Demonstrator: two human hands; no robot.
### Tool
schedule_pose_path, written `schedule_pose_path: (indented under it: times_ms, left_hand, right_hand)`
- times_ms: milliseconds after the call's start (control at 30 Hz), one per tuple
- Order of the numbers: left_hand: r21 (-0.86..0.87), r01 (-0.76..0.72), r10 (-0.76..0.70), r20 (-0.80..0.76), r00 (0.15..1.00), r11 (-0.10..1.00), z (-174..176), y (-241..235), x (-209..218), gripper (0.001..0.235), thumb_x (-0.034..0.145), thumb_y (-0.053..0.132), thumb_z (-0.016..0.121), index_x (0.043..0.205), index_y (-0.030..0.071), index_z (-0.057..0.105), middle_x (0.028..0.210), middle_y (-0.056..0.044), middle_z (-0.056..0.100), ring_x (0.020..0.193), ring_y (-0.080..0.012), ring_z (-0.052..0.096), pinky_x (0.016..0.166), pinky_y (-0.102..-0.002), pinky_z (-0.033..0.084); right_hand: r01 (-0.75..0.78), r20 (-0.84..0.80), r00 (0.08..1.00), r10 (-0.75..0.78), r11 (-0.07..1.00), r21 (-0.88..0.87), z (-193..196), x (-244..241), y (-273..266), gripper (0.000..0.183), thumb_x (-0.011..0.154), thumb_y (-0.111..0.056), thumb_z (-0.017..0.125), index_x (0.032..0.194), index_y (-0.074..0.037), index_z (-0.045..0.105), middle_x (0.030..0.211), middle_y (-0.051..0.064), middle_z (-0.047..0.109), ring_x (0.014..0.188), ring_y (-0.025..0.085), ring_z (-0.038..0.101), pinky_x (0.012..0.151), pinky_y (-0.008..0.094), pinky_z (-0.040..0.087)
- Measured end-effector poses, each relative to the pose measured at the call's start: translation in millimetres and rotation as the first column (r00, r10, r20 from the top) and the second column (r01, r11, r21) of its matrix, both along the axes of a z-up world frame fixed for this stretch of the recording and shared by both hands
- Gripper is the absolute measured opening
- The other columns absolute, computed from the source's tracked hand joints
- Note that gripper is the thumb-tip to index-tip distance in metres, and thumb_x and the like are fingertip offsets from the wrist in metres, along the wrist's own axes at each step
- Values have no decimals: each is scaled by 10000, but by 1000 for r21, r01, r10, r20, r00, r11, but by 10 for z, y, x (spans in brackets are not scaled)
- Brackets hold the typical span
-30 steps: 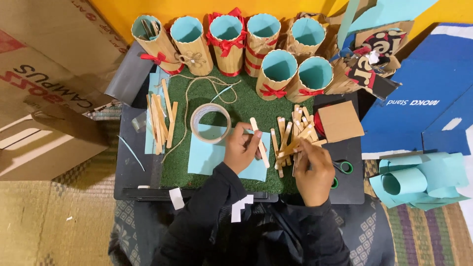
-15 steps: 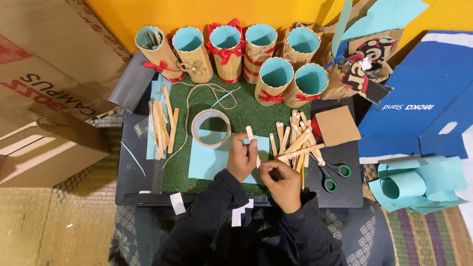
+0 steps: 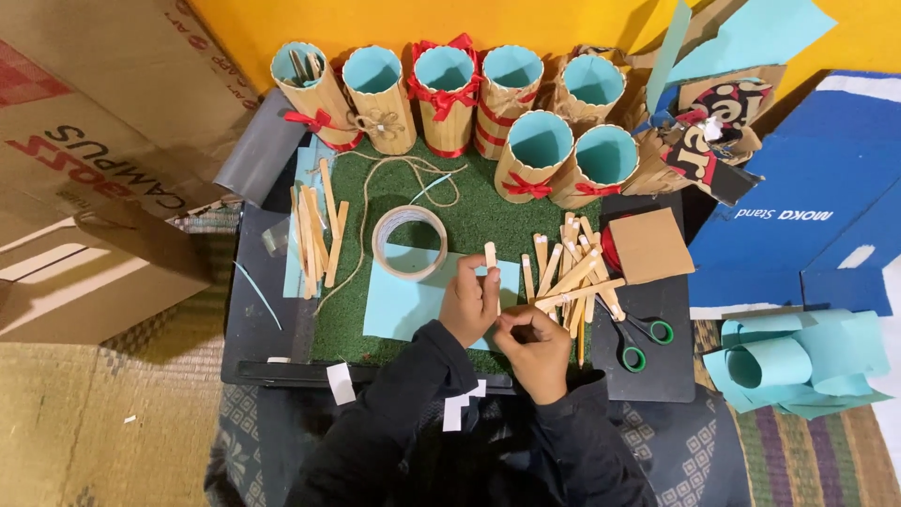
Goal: Assembling a craft project by gluing popsicle sticks onto paper and trimming materials with scissors.
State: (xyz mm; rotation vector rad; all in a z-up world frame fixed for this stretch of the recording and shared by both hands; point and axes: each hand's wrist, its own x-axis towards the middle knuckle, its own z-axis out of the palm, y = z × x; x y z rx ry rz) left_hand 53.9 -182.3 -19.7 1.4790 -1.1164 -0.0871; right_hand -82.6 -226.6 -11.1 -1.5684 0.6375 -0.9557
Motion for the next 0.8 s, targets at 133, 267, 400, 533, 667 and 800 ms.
schedule_pose_path:
  times_ms: [133,267,400,533,667,800]
  left_hand:
    - [-5,17,-17,-11,1000,1000,69,14,-11,149,1091,183,427,1116,40,460,452,-86,560,409,-259,615,479,-282,481]
    - [20,25,-25,0,1000,999,37,28,-5,158,1081,197,457,1120,44,466,448,-70,565,398,-243,606,476,-270,473]
    - [23,47,-48,16,999,999,52,46,6,144,1085,187,447,1126,51,471,451,-56,568,402,-249,613,486,-270,493]
    - [16,67,-67,4,998,998,11,34,22,124,1086,174,448,1123,56,463,449,-53,563,397,-240,606,480,-274,494]
    - [24,73,-73,14,997,997,-12,29,22,133,1082,179,457,1132,56,465,440,-57,553,392,-247,599,478,-275,488]
    - [28,81,-82,8,997,996,-2,18,24,129,1093,187,428,1130,66,448,429,-20,521,370,-206,568,478,-252,476]
  right_hand:
    - [5,34,999,-3,999,-41,114,52,32,139,766,107,777,721,24,675,625,90,625,691,91,526,552,298,535]
    - [53,9,999,-52,987,-154,272,82,43,191,740,102,774,647,12,635,617,120,677,637,70,522,497,298,523]
    - [93,-4,995,-97,962,-258,321,94,50,248,725,100,764,599,-2,576,573,127,660,556,70,531,451,285,498]
    - [97,-10,994,-104,953,-286,371,112,55,259,734,96,752,574,-3,575,545,125,653,533,61,512,429,282,480]
    - [116,-12,992,-124,952,-283,378,108,69,267,717,93,749,572,-9,549,539,133,643,540,61,511,434,282,482]
    - [179,-44,980,-194,956,-230,104,26,18,208,717,56,758,629,-7,581,623,172,709,521,102,593,470,288,510]
